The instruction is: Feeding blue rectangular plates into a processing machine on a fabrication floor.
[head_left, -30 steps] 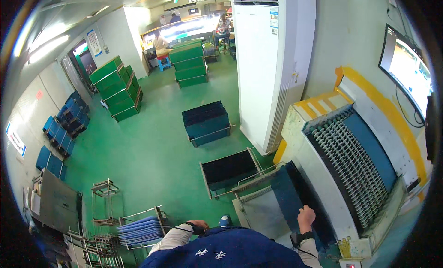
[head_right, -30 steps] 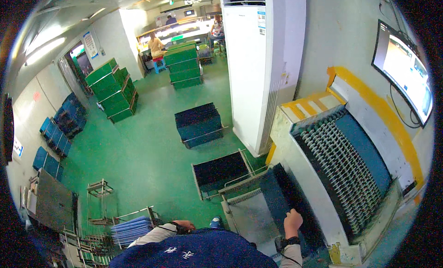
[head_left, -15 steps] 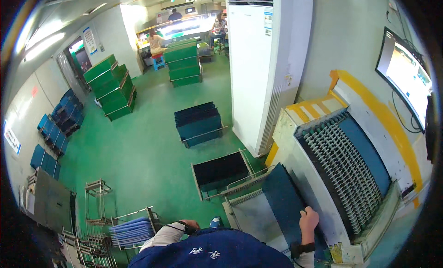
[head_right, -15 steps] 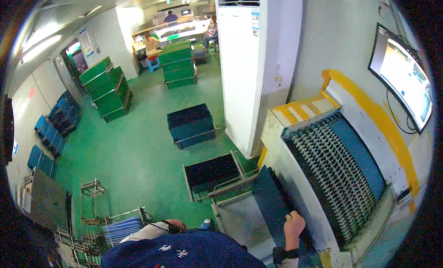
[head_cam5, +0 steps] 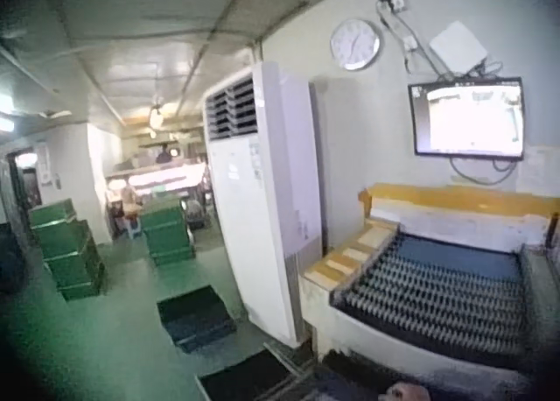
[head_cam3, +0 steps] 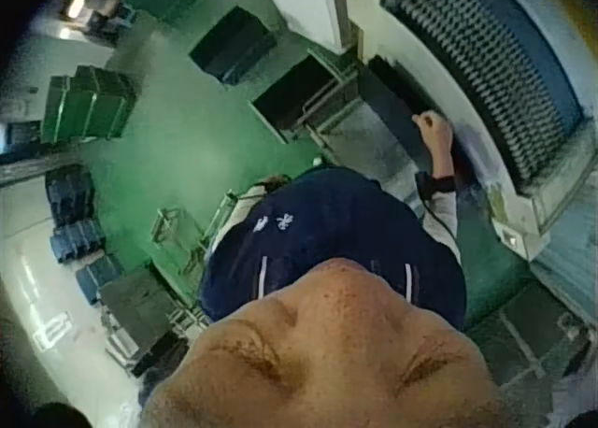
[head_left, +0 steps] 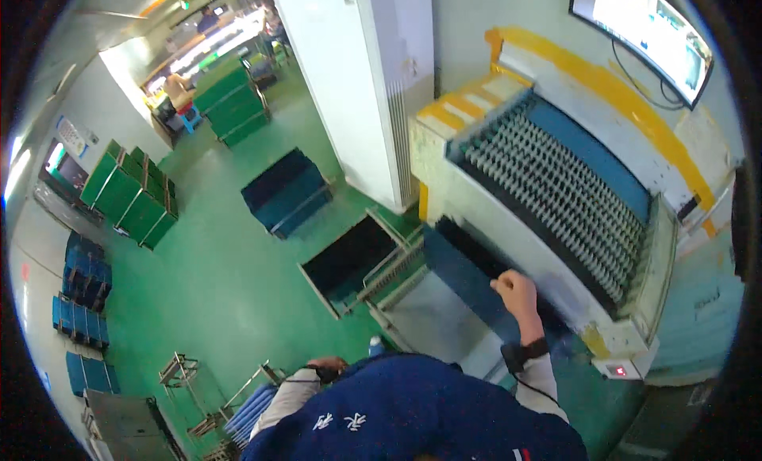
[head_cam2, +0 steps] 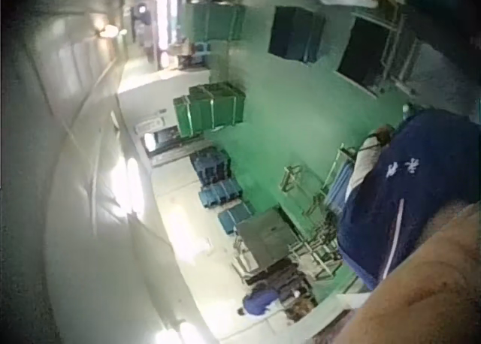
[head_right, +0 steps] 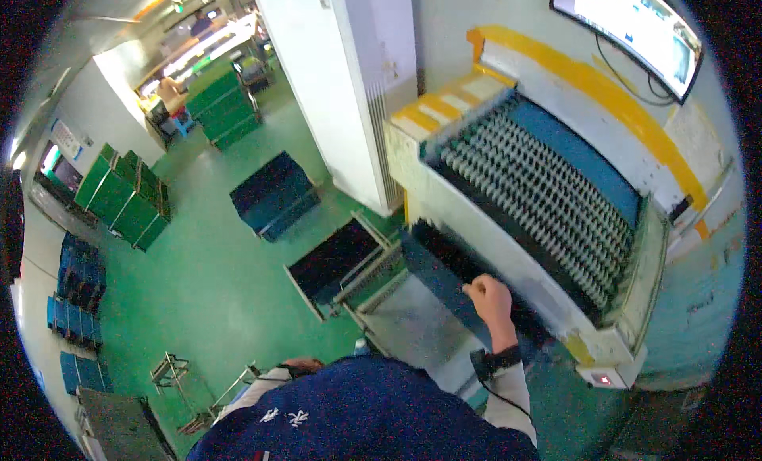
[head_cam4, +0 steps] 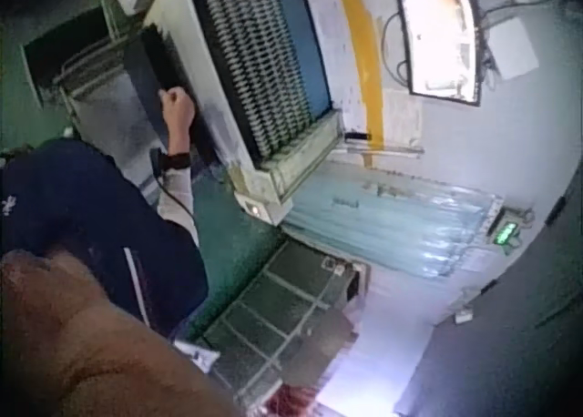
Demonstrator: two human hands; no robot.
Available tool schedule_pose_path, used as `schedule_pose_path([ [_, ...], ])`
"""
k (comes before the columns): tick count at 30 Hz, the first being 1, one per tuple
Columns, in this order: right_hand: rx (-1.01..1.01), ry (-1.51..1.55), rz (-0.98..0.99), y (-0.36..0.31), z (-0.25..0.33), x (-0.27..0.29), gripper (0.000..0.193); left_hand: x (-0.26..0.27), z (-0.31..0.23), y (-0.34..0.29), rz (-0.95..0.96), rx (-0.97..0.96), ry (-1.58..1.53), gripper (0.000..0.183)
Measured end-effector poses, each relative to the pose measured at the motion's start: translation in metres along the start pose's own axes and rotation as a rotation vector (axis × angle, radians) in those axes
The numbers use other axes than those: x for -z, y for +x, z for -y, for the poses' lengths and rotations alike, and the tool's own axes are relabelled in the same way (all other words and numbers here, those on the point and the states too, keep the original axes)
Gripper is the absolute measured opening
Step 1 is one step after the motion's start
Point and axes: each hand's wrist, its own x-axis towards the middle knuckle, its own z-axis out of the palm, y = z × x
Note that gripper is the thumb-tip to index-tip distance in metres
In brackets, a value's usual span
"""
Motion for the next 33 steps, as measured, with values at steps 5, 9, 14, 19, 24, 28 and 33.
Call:
schedule_pose_path([
  [5, 0.126, -0.21, -0.203, -0.002, -0.014, -0.026, 0.03, -0.015, -0.066, -0.012, 0.108, 0.023, 0.687, 0.033],
  [9, 0.028, -0.378, -0.057, -0.003, -0.029, -0.032, 0.029, -0.032, -0.073, -0.021, 0.043, 0.21, 0.513, 0.038],
  [14, -0.026, -0.524, 0.04, 0.002, -0.054, -0.045, 0.031, -0.031, -0.055, -0.025, 0.03, 0.026, 0.592, 0.04],
  [19, -0.017, -0.523, 0.1, 0.0, -0.04, -0.035, 0.027, -0.023, -0.031, -0.015, 0.053, 0.031, 0.677, 0.045],
  [24, 0.047, -0.501, -0.026, -0.007, 0.006, 0.03, 0.026, -0.017, -0.022, -0.013, 0.048, 0.107, 0.448, 0.042],
  [28, 0.003, -0.473, -0.106, -0.015, 0.03, 0.097, 0.028, -0.034, -0.08, -0.026, 0.051, 0.176, 0.481, 0.04],
  [33, -0.154, 0.165, -0.416, -0.026, 0.001, 0.157, 0.022, -0.054, -0.14, -0.052, 0.16, 0.0, 0.747, 0.032],
])
